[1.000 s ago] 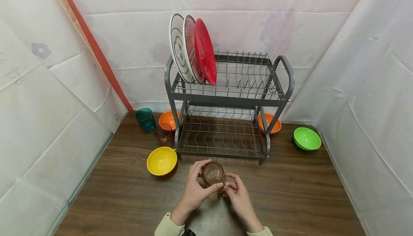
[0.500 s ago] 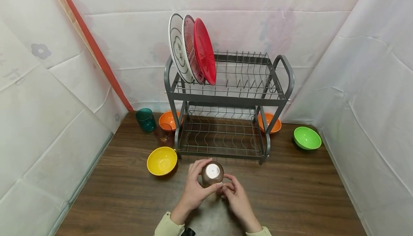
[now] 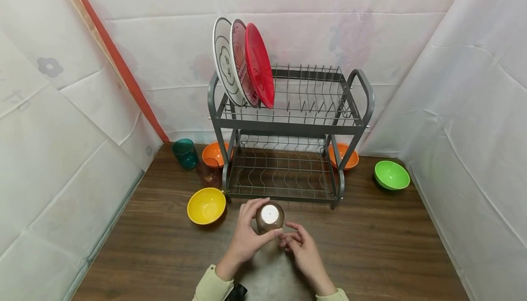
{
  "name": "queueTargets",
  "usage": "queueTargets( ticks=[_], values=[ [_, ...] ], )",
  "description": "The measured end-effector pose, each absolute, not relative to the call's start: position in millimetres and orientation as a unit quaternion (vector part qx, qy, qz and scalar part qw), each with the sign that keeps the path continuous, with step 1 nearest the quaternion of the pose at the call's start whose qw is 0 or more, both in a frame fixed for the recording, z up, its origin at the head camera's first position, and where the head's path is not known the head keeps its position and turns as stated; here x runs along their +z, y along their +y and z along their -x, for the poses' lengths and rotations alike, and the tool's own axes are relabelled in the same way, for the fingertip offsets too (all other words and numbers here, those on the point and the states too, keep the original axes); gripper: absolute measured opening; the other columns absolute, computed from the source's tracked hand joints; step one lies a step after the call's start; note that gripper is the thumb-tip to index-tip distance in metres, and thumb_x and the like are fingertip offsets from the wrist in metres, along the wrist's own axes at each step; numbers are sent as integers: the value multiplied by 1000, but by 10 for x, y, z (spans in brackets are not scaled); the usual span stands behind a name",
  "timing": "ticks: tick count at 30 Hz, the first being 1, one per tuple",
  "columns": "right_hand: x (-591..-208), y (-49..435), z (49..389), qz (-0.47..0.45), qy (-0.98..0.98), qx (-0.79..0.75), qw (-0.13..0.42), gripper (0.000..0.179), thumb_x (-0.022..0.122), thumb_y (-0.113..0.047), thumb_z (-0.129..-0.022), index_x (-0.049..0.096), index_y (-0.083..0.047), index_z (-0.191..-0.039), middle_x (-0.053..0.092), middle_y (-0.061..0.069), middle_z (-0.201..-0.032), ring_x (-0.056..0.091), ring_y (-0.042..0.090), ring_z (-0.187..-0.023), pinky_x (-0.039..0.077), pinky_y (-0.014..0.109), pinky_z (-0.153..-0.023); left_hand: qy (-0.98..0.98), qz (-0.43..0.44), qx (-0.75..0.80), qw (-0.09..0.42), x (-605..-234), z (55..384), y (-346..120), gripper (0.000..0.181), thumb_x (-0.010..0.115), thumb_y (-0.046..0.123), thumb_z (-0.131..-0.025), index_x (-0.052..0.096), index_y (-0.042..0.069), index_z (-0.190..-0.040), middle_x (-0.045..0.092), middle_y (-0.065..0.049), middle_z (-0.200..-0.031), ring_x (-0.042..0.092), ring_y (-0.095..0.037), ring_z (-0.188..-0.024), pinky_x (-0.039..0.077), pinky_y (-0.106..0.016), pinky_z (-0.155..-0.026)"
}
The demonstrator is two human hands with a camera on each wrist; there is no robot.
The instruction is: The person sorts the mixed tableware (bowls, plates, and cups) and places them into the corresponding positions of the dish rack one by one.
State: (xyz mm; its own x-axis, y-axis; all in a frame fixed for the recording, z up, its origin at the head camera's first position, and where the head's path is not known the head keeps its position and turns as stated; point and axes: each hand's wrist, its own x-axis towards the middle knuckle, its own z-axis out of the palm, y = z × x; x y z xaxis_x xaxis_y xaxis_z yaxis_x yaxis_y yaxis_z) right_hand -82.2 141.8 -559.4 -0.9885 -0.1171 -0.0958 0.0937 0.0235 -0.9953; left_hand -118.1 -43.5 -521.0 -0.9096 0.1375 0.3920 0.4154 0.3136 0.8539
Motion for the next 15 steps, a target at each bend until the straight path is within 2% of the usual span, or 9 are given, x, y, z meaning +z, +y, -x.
queueTargets(
  ticks=[8,15],
  values=[
    [-5604,1427,819,4,711,-699,81,40,51,1,-100,44,9,-138,66,29,-109,70,30,-90,55,36,-78,-803,174,-554,132,-5164,1260,-480,72,91,31,-72,58,26,-136,56,9,-130,44,-16,-111,39,-44,-90],
    [-5622,1436,814,1,709,-700,84,39,51,1,-100,45,9,-137,67,27,-109,69,34,-92,55,34,-77,-808,173,-545,143,-5101,1357,-519,75,91,32,-70,57,29,-137,56,8,-130,45,-16,-107,43,-42,-83]
  ],
)
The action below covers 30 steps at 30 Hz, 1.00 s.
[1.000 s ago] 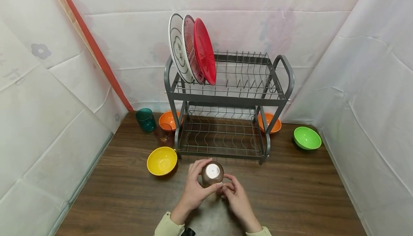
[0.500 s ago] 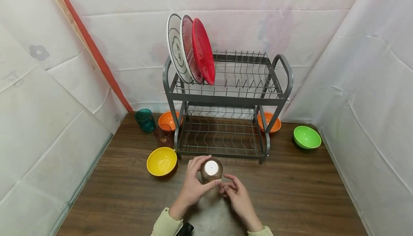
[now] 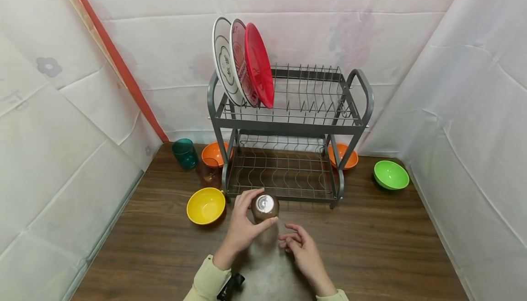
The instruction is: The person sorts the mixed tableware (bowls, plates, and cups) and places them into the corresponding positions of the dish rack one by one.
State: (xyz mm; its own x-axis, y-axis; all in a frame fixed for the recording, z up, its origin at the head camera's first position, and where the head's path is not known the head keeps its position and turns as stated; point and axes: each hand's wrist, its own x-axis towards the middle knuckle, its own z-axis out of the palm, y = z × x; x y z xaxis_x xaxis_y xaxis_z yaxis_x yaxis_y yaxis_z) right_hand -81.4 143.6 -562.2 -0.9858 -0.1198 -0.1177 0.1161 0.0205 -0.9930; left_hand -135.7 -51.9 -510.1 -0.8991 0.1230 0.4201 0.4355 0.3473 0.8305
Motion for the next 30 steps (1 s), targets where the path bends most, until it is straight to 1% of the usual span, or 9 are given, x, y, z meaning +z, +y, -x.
queueTargets(
  ticks=[4,9,12,20,25,30],
  values=[
    [-5619,1439,809,-2,708,-701,88,38,51,0,-100,45,10,-137,67,26,-109,69,33,-91,55,35,-78,-815,172,-533,149,-5063,1440,-558,75,91,34,-71,56,29,-137,55,8,-131,45,-15,-108,43,-38,-81],
    [-5620,1452,818,-12,708,-700,95,37,51,0,-100,46,9,-136,67,26,-109,69,33,-92,55,36,-78,-816,169,-530,155,-5019,1564,-624,75,91,33,-72,55,28,-138,55,6,-131,45,-15,-110,44,-34,-81],
    [-5633,1463,823,-16,709,-699,96,37,50,0,-101,47,9,-136,67,26,-109,68,33,-92,54,36,-78,-816,167,-531,156,-4994,1626,-650,75,90,33,-73,55,26,-139,55,4,-130,44,-16,-110,44,-34,-80],
    [-5632,1467,802,-12,716,-692,86,34,53,-1,-100,50,9,-132,68,25,-108,68,33,-91,55,34,-76,-821,164,-523,159,-4953,1797,-657,73,89,34,-75,55,23,-139,55,1,-128,44,-19,-112,42,-36,-84],
    [-5615,1473,797,-16,717,-691,88,35,53,-2,-99,50,9,-132,68,25,-108,68,33,-91,55,34,-77,-828,160,-512,164,-4935,1913,-661,75,88,35,-74,54,22,-140,55,-2,-129,43,-20,-113,40,-40,-86],
    [-5624,1487,792,-20,719,-689,90,34,54,-2,-99,50,9,-131,68,24,-108,68,32,-91,55,34,-77,-829,151,-512,167,-4904,2016,-667,74,88,35,-75,55,20,-139,55,-3,-128,43,-22,-111,41,-41,-85]
  ],
)
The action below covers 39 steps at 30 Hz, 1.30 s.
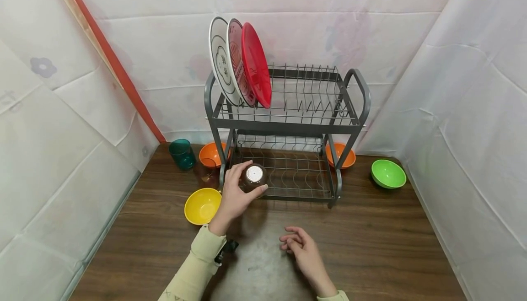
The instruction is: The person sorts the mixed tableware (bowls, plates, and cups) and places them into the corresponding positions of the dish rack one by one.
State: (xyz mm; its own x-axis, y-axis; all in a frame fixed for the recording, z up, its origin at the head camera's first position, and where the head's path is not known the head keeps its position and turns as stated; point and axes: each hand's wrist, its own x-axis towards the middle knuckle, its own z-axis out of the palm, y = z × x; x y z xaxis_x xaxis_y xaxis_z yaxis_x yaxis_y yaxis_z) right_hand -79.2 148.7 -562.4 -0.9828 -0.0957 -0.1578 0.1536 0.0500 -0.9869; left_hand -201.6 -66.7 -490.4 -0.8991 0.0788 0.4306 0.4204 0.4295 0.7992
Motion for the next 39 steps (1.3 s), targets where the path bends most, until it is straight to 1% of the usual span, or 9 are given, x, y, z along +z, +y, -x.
queueTargets(
  ticks=[5,9,13,16,18,25,32,39],
  values=[
    [-5620,1483,776,-17,715,-693,90,33,53,-2,-100,50,10,-131,67,26,-109,68,31,-91,55,34,-76,-835,131,-511,157,-4874,2102,-681,72,86,37,-77,54,19,-139,54,-3,-130,42,-24,-113,40,-44,-89],
    [-5635,1481,784,-18,720,-688,91,33,54,-2,-99,51,9,-131,68,22,-107,68,32,-91,55,34,-76,-839,126,-506,153,-4839,2164,-693,72,85,38,-78,54,19,-140,54,-5,-131,41,-26,-114,38,-48,-92],
    [-5639,1491,790,-19,726,-681,91,33,54,-2,-99,52,9,-130,68,22,-107,68,32,-91,54,34,-77,-841,127,-503,152,-4819,2246,-705,73,84,39,-79,53,16,-141,54,-7,-131,41,-28,-114,37,-51,-94],
    [-5629,1493,780,-18,723,-685,89,32,54,-2,-99,52,9,-129,68,24,-107,68,32,-91,54,34,-76,-846,124,-496,149,-4810,2315,-713,75,83,41,-79,52,14,-142,53,-9,-133,41,-30,-118,36,-55,-97],
    [-5627,1494,775,-18,722,-686,88,32,54,-2,-99,52,9,-129,68,23,-107,68,32,-91,54,33,-76,-852,118,-487,151,-4803,2362,-719,75,82,43,-80,51,15,-142,52,-9,-135,41,-30,-120,35,-56,-99],
    [-5659,1507,778,-21,731,-677,88,31,54,-2,-99,54,9,-127,70,18,-104,69,32,-90,54,32,-76,-855,111,-476,170,-4765,2525,-723,73,81,41,-80,52,14,-141,54,-11,-133,44,-33,-122,38,-57,-98],
    [-5672,1513,772,-17,726,-682,87,31,54,-3,-100,53,10,-128,68,23,-106,68,33,-91,55,33,-76,-864,93,-468,159,-4675,2640,-676,76,78,48,-82,48,14,-144,51,-11,-136,44,-33,-123,42,-57,-96],
    [-5680,1518,773,-15,727,-681,89,30,53,-4,-101,54,10,-128,68,24,-106,68,32,-90,55,36,-76,-862,85,-475,155,-4648,2791,-647,78,78,45,-83,46,14,-146,51,-12,-135,44,-33,-122,41,-54,-97]
  ],
)
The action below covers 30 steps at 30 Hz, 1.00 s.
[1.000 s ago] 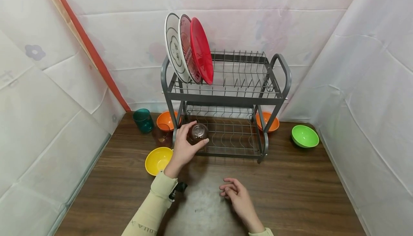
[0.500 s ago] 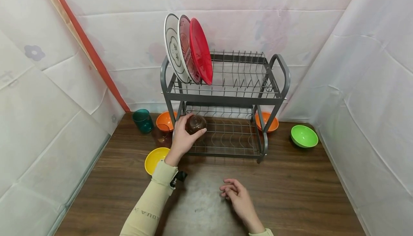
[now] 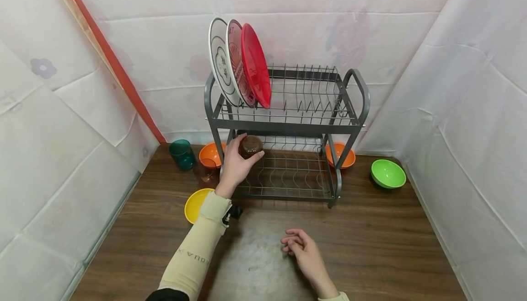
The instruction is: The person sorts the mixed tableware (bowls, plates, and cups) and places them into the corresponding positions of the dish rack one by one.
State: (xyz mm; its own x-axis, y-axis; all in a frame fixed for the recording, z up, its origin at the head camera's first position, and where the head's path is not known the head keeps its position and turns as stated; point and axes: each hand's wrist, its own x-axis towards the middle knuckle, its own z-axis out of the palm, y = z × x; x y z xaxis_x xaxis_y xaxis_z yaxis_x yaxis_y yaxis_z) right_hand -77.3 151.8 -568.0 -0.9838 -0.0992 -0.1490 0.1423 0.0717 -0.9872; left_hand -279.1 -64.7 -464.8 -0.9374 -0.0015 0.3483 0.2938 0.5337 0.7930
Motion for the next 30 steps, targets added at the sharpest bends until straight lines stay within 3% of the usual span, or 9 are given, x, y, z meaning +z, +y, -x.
queueTargets(
  ticks=[14,22,30],
  values=[
    [-5687,1516,775,-21,726,-681,90,28,53,-2,-101,54,10,-127,68,24,-106,68,34,-90,55,34,-75,-854,68,-482,185,-4604,3088,-490,60,80,32,-84,55,8,-133,60,-12,-122,54,-32,-111,45,-48,-92],
    [-5674,1529,796,-19,726,-680,102,27,51,2,-100,54,12,-125,67,28,-106,67,39,-91,55,37,-76,-846,66,-480,223,-4664,3282,-458,62,81,20,-83,53,8,-138,61,-15,-122,58,-35,-112,46,-49,-95],
    [-5696,1532,764,-14,727,-680,88,28,53,-4,-101,55,9,-126,69,23,-105,68,30,-88,55,32,-75,-849,38,-482,211,-4759,3409,-396,58,78,17,-85,53,6,-137,64,-18,-119,61,-36,-107,47,-52,-91]
  ],
)
